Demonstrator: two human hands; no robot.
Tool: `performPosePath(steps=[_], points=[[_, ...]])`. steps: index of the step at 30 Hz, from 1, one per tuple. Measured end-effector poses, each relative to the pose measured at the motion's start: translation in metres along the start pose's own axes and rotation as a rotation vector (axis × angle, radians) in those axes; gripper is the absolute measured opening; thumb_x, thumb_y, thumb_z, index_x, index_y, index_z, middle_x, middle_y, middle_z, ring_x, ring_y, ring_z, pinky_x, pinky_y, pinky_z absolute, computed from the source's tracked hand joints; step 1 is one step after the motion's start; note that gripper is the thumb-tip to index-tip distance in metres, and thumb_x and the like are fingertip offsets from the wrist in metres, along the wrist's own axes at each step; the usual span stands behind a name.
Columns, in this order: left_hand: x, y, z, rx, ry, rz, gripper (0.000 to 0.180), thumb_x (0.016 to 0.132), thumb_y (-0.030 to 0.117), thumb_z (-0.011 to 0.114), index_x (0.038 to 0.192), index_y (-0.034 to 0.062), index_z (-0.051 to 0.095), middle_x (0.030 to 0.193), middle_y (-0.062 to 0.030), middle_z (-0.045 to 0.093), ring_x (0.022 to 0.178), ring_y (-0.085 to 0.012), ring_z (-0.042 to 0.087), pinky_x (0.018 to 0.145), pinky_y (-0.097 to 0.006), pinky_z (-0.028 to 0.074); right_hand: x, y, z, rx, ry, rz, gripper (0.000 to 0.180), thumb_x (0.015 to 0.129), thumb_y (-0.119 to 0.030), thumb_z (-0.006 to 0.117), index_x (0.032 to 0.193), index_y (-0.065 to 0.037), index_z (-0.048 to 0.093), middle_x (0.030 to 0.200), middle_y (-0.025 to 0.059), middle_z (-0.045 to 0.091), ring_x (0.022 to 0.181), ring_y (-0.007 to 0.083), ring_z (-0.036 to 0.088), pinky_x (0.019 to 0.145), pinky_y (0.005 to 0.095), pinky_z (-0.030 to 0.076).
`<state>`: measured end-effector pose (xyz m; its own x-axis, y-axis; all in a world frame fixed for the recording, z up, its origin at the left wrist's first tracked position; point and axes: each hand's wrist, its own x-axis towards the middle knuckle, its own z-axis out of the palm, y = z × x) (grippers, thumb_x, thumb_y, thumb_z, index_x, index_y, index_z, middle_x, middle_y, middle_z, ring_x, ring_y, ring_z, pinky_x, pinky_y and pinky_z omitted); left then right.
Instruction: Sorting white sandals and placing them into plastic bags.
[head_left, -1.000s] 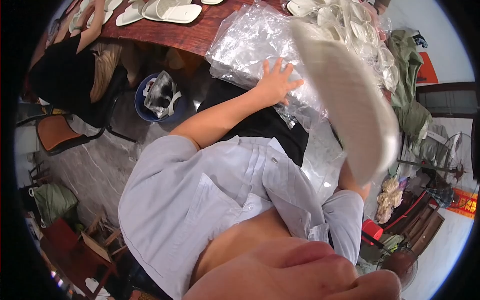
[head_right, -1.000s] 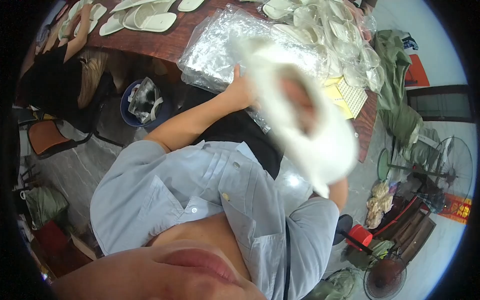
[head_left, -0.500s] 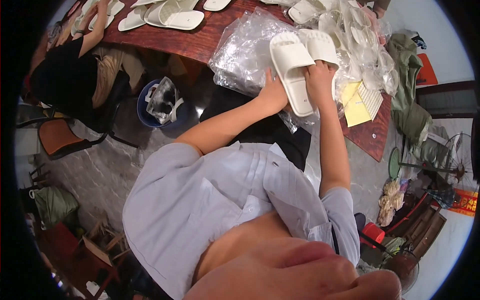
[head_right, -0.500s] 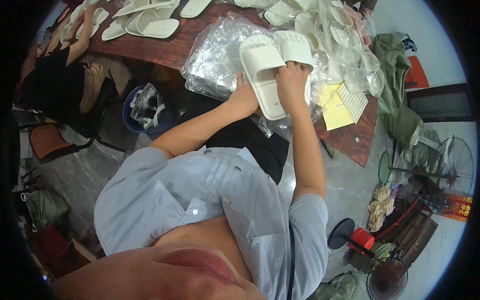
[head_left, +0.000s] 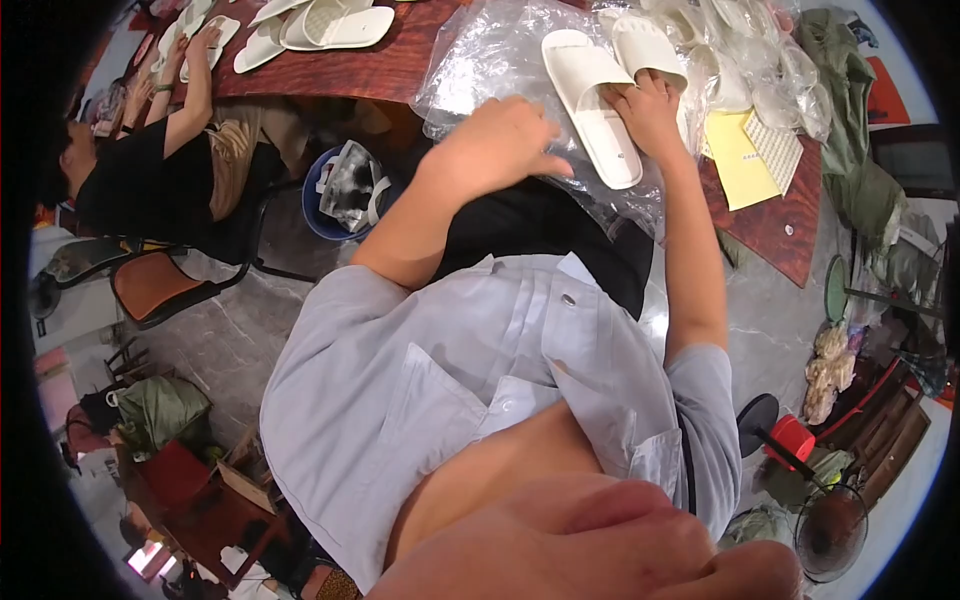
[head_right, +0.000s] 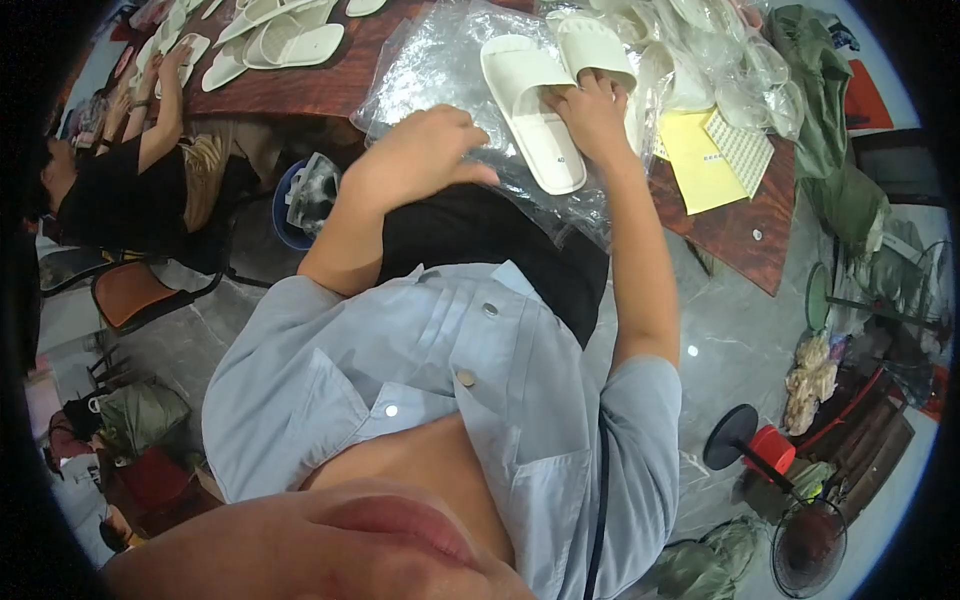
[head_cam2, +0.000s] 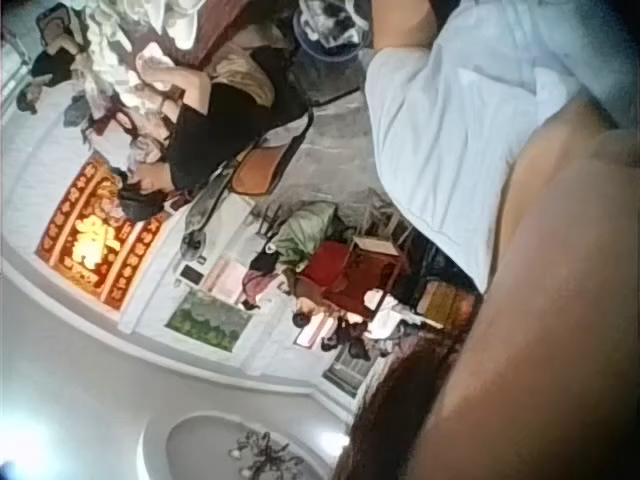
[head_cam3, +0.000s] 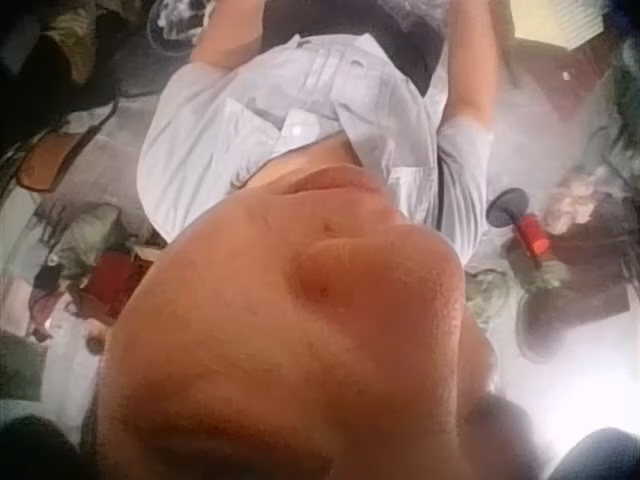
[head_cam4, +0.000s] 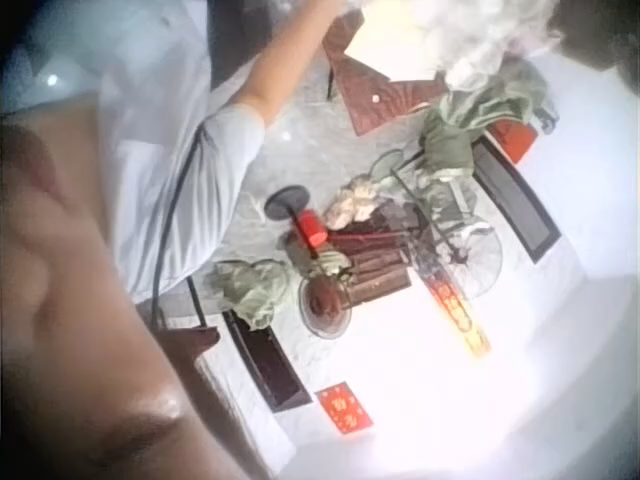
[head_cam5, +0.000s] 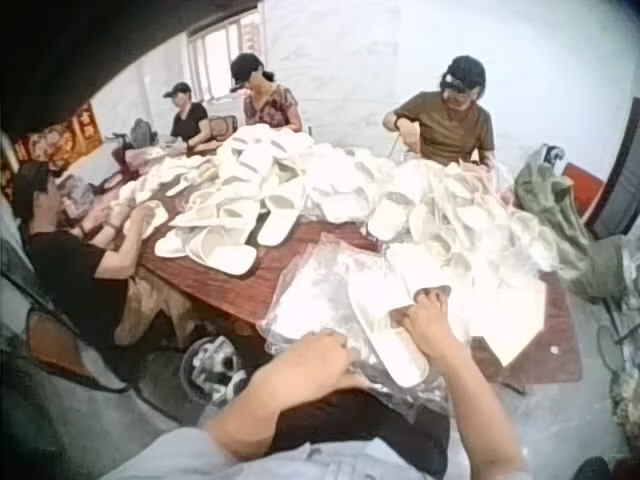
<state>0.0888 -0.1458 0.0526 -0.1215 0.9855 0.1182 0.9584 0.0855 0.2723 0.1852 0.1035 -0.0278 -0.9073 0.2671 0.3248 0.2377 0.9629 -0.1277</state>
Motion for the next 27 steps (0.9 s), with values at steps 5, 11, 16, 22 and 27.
performPosePath(steps=[5,11,16,22,27], points=[[0.011,-0.050,0.017,-0.067,-0.112,-0.242,0.044,0.085,0.043,0.067,0.097,0.0013,0.069,0.090,-0.0189,0.068,0.090,-0.0370,0.063,0.081,-0.045,0.049,-0.017,0.002,-0.039,0.373,0.034,-0.027,0.026,0.086,-0.004,0.062,0.110,-0.008,0.071,0.127,0.0175,0.060,0.111,0.0337,0.060,0.097,0.0401,0.046],[0.008,-0.051,0.011,-0.164,-0.123,-0.279,0.046,0.087,0.044,0.066,0.104,0.0015,0.069,0.090,-0.0196,0.069,0.088,-0.0361,0.065,0.078,-0.043,0.050,-0.057,0.015,-0.057,0.800,0.141,0.263,0.024,0.084,0.005,0.061,0.105,-0.001,0.070,0.120,0.0119,0.066,0.106,0.0203,0.064,0.087,0.0307,0.051],[0.011,-0.024,-0.005,-0.059,-0.009,-0.136,0.047,0.087,0.046,0.064,0.112,0.0058,0.067,0.098,-0.0191,0.068,0.094,-0.0364,0.064,0.081,-0.043,0.050,-0.076,0.024,-0.046,0.692,0.132,0.349,0.020,0.081,0.003,0.066,0.100,0.000,0.069,0.119,0.0102,0.065,0.103,0.0189,0.063,0.088,0.0289,0.050],[0.055,-0.005,-0.018,0.078,0.148,-0.077,0.050,0.086,0.046,0.065,0.125,0.0141,0.061,0.100,-0.0196,0.066,0.096,-0.0366,0.063,0.083,-0.044,0.050,-0.081,0.014,-0.052,0.587,0.117,0.279,0.018,0.073,0.000,0.071,0.091,0.000,0.067,0.120,0.0138,0.064,0.107,0.0286,0.063,0.089,0.0352,0.049],[0.108,-0.027,0.010,0.246,0.202,-0.054,0.058,0.084,0.049,0.067,0.135,0.0251,0.055,0.105,-0.0210,0.064,0.100,-0.0406,0.063,0.087,-0.044,0.051,-0.085,0.012,-0.042,0.609,0.158,0.245,0.016,0.073,-0.001,0.072,0.087,0.001,0.065,0.123,0.0141,0.062,0.112,0.0308,0.060,0.091,0.0372,0.047]])
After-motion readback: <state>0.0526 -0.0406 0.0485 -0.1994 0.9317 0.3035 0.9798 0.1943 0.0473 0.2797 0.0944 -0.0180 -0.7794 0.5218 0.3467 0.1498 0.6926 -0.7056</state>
